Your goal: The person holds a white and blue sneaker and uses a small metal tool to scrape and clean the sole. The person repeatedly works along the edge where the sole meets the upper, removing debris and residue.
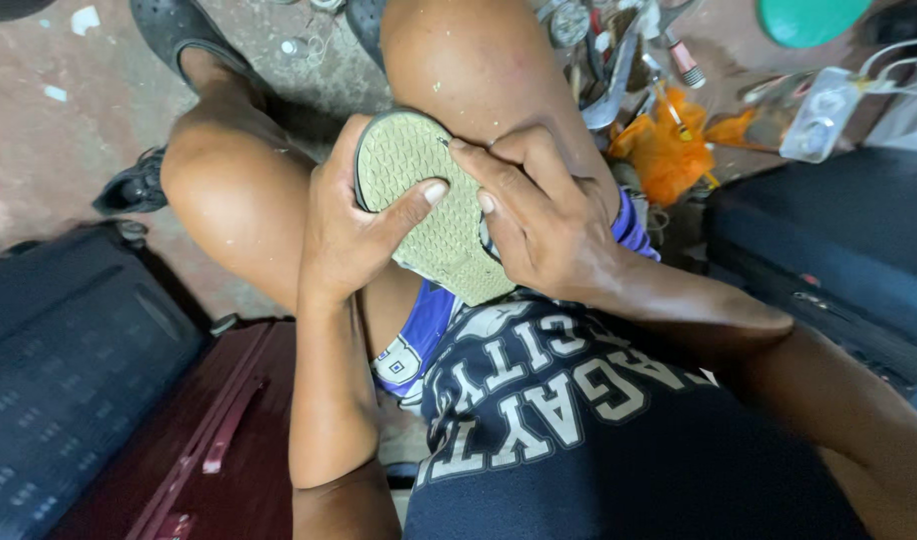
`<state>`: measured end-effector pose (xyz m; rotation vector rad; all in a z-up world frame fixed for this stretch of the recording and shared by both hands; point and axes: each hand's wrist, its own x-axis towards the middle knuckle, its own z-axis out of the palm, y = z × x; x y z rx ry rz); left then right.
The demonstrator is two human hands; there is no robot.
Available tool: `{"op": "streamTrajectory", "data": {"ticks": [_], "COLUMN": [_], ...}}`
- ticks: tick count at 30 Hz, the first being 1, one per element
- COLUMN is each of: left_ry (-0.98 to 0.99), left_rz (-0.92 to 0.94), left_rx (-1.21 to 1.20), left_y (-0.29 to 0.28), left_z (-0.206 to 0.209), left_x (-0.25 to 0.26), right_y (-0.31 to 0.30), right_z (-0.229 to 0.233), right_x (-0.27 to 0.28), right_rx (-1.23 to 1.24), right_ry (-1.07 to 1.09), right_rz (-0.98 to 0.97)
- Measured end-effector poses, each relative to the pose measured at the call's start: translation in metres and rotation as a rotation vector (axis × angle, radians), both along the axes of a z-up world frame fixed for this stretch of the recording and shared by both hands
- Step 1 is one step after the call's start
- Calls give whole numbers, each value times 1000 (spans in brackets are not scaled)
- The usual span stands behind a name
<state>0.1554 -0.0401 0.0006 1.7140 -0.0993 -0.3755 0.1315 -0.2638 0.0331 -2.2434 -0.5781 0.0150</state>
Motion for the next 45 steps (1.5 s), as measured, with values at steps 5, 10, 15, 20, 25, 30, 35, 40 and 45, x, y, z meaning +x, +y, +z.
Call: {"op": "streamTrajectory", "data": {"ticks": [5, 10, 15, 20, 25, 30, 35, 40, 45], "left_ry": [27, 65, 104, 111, 36, 70, 85, 73, 100], "left_rz": [15, 27, 34, 13, -59, -73, -45, -39, -31], "left_rx": [-41, -51, -71, -57, -90, -82, -32, 8, -51], "left_y": [-5, -10, -11, -9, -8, -10, -7, -8, -6], "left_z": [-4, -6, -5, -6, 0, 1, 0, -2, -2], "left_x": [-1, 2, 6, 9, 4, 7, 9, 11, 12], "right_y": [-4, -2, 2, 0, -20, -23, -12, -14, -17], "right_z": [0, -3, -6, -5, 7, 3, -4, -2, -2], "right_x": [4, 9, 19, 21, 18, 18, 24, 28, 44], "right_rx": [10, -9, -31, -30, 52, -22, 26, -22, -17], "right_ry": [-26, -71, -130, -76, 6, -117, -127, -143, -151], "right_rz": [1, -27, -41, -34, 35, 16, 16, 50, 118]}}
